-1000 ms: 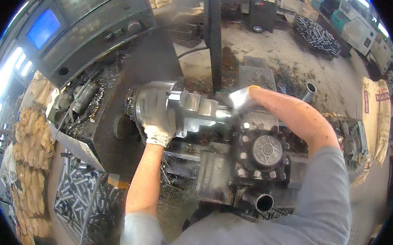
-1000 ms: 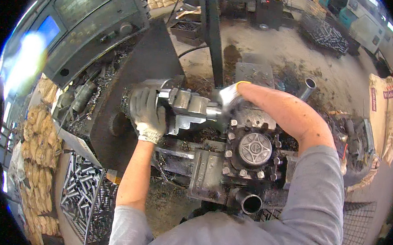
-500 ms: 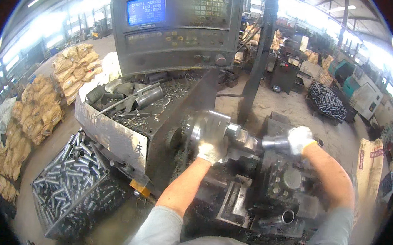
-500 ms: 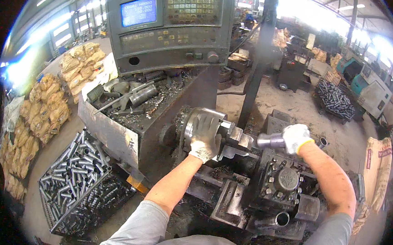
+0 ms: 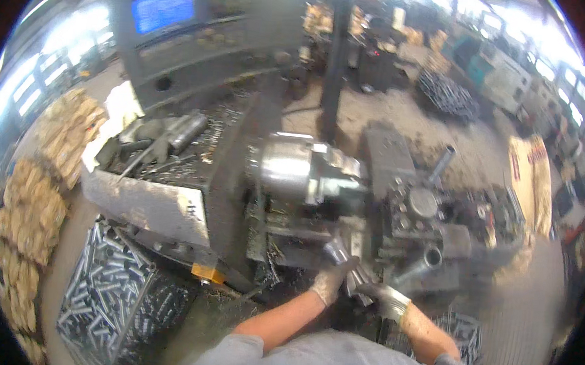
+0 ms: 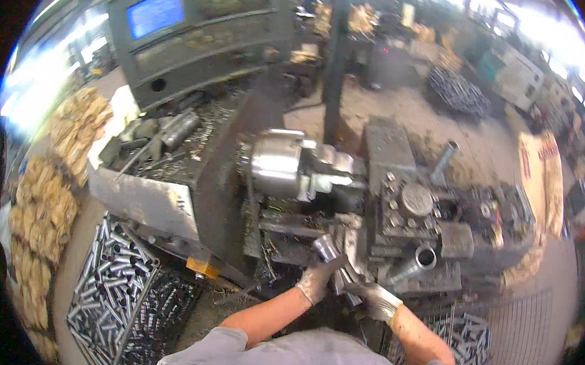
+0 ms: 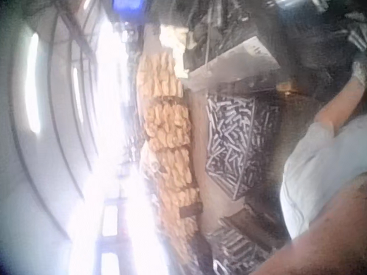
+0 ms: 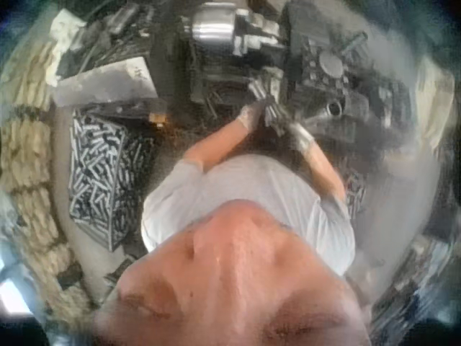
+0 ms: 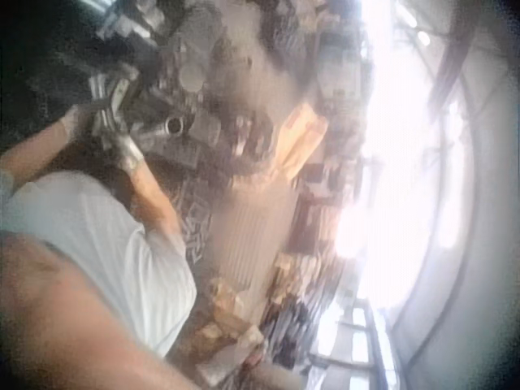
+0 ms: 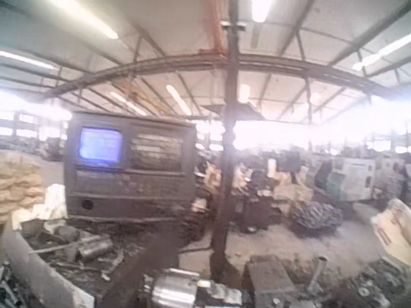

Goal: The person operates a metal turning machine, repeatedly loading cylindrical metal parts into the chuck, securing them, and removing finished parts. The person places the finished parts into a wire basket nearby.

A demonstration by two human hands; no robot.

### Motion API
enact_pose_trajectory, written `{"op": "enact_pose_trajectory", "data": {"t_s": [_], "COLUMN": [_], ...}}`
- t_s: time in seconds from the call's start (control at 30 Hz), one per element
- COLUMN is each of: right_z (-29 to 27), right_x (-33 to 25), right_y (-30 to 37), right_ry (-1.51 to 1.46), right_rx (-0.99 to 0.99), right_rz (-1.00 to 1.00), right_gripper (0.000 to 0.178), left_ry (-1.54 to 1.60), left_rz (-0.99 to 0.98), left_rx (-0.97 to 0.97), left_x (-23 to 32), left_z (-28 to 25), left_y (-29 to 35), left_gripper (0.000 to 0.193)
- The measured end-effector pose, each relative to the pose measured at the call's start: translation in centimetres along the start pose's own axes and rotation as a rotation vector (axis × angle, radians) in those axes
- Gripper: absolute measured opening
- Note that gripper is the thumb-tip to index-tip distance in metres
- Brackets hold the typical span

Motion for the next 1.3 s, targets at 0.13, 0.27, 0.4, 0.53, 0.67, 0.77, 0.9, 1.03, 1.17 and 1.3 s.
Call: {"op": "enact_pose_trajectory", "data": {"t_s": [0.13, 0.27, 0.4, 0.53, 0.67, 0.77, 0.9, 1.03, 1.17, 1.3], "right_z": [-0.9, -8.1, -17.7, -21.8, -13.5, -8.2, -0.1, 2.2, 0.9, -0.9], "right_x": [0.2, 4.4, 11.8, 12.6, -1.2, -8.6, -10.0, -6.5, -7.9, -11.8], "right_y": [-1.7, 6.5, 26.5, 34.1, 18.6, 10.2, 9.2, 0.5, -3.0, -0.3], "right_ry": [0.313, 0.845, 0.823, 1.063, 0.663, 0.953, 1.273, 1.346, 1.572, 0.675], "right_rx": [0.122, 0.299, 0.582, 1.045, 0.771, 0.778, 0.565, 0.507, 0.536, 0.274], "right_rz": [-0.472, 0.008, 0.235, 0.977, -0.486, -0.370, -0.741, -0.464, -0.438, -0.561], "right_gripper": [0.055, 0.061, 0.072, 0.058, 0.077, 0.045, 0.047, 0.064, 0.054, 0.050], "left_ry": [-0.182, 0.470, 0.637, 0.585, 0.274, 0.140, 0.232, 0.356, 0.059, 0.180], "left_rz": [-0.083, -0.107, -0.100, -0.213, -0.313, -0.353, -0.379, -0.263, -0.073, 0.008], "left_rx": [-0.047, -0.055, -0.171, -0.252, -0.315, -0.261, -0.273, -0.185, -0.111, -0.101], "left_x": [-2.1, -2.9, -1.4, -0.5, 0.1, 0.5, 0.7, 2.3, 5.6, 7.3], "left_z": [0.0, -0.1, -0.8, -0.8, 0.5, 1.1, 2.1, 0.0, -4.7, -5.7], "left_y": [-0.2, 0.6, 0.8, 1.9, 3.9, 5.7, 6.5, 5.6, 4.5, 2.8], "left_gripper": [0.048, 0.036, 0.046, 0.056, 0.063, 0.069, 0.067, 0.049, 0.040, 0.045]}}
Point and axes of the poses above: each hand's wrist, its own y-axis away from the middle knuckle, its own z-axis out of the palm, x = y × z, the point moved 7 cm from there along -y, towards the middle knuckle, and after that the axes turned 11 degrees about -x, right-handed, at the moved point
